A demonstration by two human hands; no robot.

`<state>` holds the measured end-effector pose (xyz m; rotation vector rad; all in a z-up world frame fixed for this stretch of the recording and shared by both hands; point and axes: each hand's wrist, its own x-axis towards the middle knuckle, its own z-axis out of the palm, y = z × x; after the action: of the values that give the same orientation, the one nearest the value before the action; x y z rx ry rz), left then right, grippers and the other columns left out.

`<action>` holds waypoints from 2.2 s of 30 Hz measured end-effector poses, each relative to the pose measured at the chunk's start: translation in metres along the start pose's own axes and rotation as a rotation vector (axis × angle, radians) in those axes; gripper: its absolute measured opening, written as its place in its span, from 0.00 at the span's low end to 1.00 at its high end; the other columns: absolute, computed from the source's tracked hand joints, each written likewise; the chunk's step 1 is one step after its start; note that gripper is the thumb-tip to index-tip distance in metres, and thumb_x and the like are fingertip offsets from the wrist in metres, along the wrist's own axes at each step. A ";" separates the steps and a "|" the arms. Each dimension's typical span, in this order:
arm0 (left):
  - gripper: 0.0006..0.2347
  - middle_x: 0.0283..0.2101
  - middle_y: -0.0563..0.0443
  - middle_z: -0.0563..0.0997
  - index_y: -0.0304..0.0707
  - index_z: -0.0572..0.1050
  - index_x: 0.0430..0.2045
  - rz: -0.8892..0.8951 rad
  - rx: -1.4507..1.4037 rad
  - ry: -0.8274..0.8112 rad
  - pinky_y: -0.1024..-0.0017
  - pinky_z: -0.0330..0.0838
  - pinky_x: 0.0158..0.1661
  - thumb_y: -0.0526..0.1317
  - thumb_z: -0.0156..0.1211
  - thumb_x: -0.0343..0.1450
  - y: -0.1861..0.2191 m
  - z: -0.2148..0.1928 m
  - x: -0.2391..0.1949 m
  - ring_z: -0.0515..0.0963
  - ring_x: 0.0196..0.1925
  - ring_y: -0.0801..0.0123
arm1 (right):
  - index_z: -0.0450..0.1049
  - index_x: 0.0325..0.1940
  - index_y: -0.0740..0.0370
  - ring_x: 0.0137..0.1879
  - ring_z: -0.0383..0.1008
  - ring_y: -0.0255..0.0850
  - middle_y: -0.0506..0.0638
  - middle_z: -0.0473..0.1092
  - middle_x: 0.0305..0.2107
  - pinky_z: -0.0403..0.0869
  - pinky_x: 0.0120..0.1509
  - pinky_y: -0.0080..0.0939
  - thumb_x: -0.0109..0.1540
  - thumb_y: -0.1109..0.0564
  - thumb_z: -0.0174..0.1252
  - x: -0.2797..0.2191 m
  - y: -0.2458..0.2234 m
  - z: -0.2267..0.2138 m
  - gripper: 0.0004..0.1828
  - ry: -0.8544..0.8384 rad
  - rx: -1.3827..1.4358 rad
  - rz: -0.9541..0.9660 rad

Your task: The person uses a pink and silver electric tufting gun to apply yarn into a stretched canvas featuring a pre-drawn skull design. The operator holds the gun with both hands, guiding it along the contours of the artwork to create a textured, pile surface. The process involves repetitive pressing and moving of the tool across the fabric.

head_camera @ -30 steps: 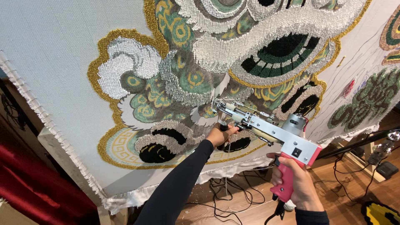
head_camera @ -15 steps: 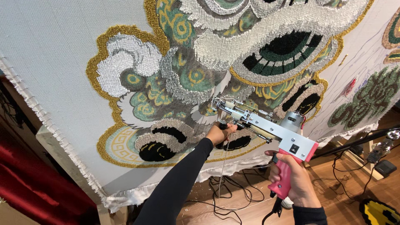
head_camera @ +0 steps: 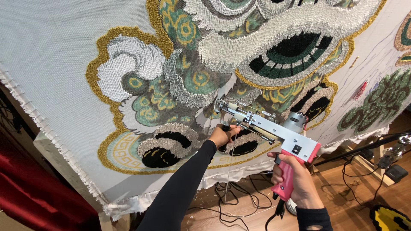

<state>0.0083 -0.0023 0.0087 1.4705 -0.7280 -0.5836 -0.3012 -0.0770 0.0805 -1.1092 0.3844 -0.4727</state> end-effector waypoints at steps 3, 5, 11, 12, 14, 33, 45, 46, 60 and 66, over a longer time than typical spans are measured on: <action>0.15 0.36 0.48 0.86 0.32 0.82 0.46 0.000 -0.012 0.045 0.74 0.70 0.22 0.42 0.69 0.70 -0.001 -0.007 0.006 0.73 0.16 0.75 | 0.76 0.49 0.72 0.19 0.59 0.39 0.46 0.57 0.14 0.61 0.26 0.40 0.60 0.51 0.57 0.008 0.001 0.007 0.21 -0.002 -0.024 -0.023; 0.15 0.33 0.45 0.85 0.32 0.82 0.46 -0.010 0.003 0.077 0.74 0.68 0.21 0.43 0.69 0.71 -0.003 -0.015 0.010 0.73 0.15 0.75 | 0.77 0.48 0.71 0.18 0.60 0.39 0.47 0.60 0.14 0.63 0.25 0.40 0.60 0.53 0.57 0.014 0.003 0.016 0.20 0.015 -0.053 -0.045; 0.13 0.30 0.57 0.86 0.32 0.82 0.41 0.063 0.045 0.190 0.73 0.67 0.17 0.45 0.62 0.72 -0.015 -0.046 0.025 0.72 0.13 0.76 | 0.78 0.45 0.68 0.18 0.65 0.38 0.49 0.65 0.15 0.65 0.22 0.38 0.60 0.57 0.58 0.028 0.022 0.048 0.14 0.048 -0.182 -0.179; 0.13 0.30 0.58 0.86 0.33 0.82 0.41 0.080 0.044 0.201 0.72 0.66 0.17 0.44 0.61 0.72 -0.018 -0.050 0.028 0.72 0.13 0.76 | 0.78 0.44 0.69 0.17 0.65 0.38 0.49 0.65 0.15 0.65 0.22 0.38 0.60 0.57 0.59 0.029 0.027 0.054 0.13 0.053 -0.193 -0.213; 0.12 0.26 0.56 0.83 0.35 0.83 0.40 0.098 0.072 0.211 0.72 0.65 0.16 0.45 0.61 0.73 -0.022 -0.059 0.033 0.71 0.13 0.76 | 0.78 0.42 0.69 0.17 0.65 0.37 0.50 0.66 0.14 0.64 0.21 0.37 0.60 0.58 0.60 0.029 0.038 0.063 0.11 0.065 -0.217 -0.280; 0.14 0.19 0.58 0.77 0.37 0.82 0.34 0.076 0.188 0.230 0.72 0.65 0.18 0.50 0.63 0.71 0.020 -0.072 0.034 0.71 0.16 0.76 | 0.73 0.36 0.70 0.18 0.64 0.39 0.50 0.65 0.16 0.66 0.23 0.41 0.60 0.59 0.60 0.029 0.028 0.085 0.09 0.141 -0.098 -0.241; 0.15 0.27 0.52 0.78 0.41 0.80 0.47 0.046 0.088 0.139 0.72 0.72 0.21 0.48 0.63 0.71 0.035 -0.059 0.029 0.77 0.17 0.74 | 0.75 0.45 0.70 0.18 0.63 0.39 0.50 0.63 0.15 0.66 0.24 0.40 0.60 0.57 0.59 0.026 0.021 0.068 0.14 0.044 -0.070 -0.220; 0.17 0.30 0.52 0.79 0.47 0.78 0.52 0.051 0.013 0.087 0.72 0.72 0.21 0.47 0.62 0.69 0.031 -0.054 0.029 0.78 0.17 0.74 | 0.75 0.46 0.69 0.19 0.63 0.39 0.49 0.63 0.15 0.65 0.24 0.40 0.60 0.57 0.58 0.024 0.020 0.063 0.15 0.038 -0.072 -0.203; 0.13 0.35 0.53 0.86 0.30 0.81 0.41 0.171 -0.021 -0.133 0.75 0.73 0.24 0.43 0.64 0.71 0.034 0.025 0.015 0.74 0.20 0.77 | 0.74 0.55 0.73 0.20 0.60 0.40 0.50 0.59 0.15 0.64 0.27 0.42 0.59 0.54 0.56 -0.022 -0.006 -0.025 0.25 -0.006 -0.068 -0.181; 0.15 0.33 0.48 0.85 0.27 0.83 0.41 0.159 0.085 -0.135 0.74 0.70 0.24 0.45 0.67 0.71 0.054 0.029 -0.010 0.71 0.18 0.79 | 0.73 0.55 0.73 0.20 0.60 0.41 0.50 0.59 0.16 0.63 0.27 0.42 0.59 0.53 0.55 -0.028 -0.002 -0.031 0.25 0.033 0.008 -0.163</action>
<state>-0.0244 -0.0121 0.0605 1.4458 -0.9765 -0.5389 -0.3411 -0.0857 0.0721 -1.1307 0.3212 -0.6365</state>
